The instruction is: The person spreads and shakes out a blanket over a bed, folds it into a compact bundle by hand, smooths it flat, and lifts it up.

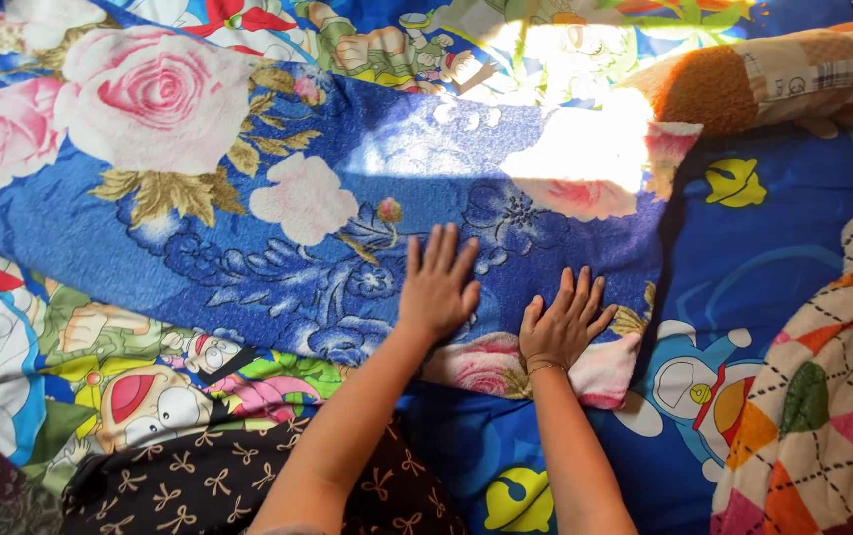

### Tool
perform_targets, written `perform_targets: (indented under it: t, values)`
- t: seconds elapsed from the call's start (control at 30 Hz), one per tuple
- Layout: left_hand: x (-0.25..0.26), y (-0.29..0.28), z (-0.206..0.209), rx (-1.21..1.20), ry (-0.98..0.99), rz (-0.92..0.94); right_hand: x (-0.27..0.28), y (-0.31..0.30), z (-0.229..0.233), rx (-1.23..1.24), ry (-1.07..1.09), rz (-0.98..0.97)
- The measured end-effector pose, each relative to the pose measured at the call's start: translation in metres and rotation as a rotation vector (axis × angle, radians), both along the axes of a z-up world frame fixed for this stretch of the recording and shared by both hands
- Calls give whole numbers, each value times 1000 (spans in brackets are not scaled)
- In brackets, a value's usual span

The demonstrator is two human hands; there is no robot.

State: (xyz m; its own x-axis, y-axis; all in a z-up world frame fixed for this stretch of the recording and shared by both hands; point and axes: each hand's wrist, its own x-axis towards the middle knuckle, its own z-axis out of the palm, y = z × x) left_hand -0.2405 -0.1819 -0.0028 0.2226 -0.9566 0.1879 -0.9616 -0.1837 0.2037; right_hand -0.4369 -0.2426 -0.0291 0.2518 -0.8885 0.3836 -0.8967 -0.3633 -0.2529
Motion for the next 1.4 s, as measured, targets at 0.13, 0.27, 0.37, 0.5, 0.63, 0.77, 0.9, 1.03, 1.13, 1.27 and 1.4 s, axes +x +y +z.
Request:
perform_targets:
  t: [0.13, 0.27, 0.37, 0.5, 0.63, 0.77, 0.9, 1.03, 1.13, 1.27, 1.4]
  values:
    - [-17, 13, 11, 44, 46, -208, -1, 2, 1, 15, -20, 12]
    - [7, 31, 16, 150, 67, -461, -1, 2, 2, 28, -28, 18]
    - [34, 46, 15, 140, 45, -435, -1, 2, 1, 21, -33, 18]
    - [68, 62, 15, 151, 30, -227, -1, 1, 0, 12, -27, 19]
    - [111, 80, 12, 121, 16, -9, -1, 1, -2, 16, -28, 23]
    - [140, 99, 7, 72, 0, 292, -2, 2, -2, 5, -30, 28]
    - [131, 101, -4, 19, -26, 668, -3, 1, -4, 9, -26, 22]
    - [88, 72, -6, 62, 27, 678, -3, 1, -6, 1, -16, 22]
    - [38, 60, 5, 131, 88, 212, 1, -2, -5, -11, -22, 20]
    - [-4, 42, 17, 187, 43, -182, -1, 3, -1, 2, -19, 25]
    - [-6, 13, 21, 238, 54, -123, -1, 5, 2, 13, -16, 19]
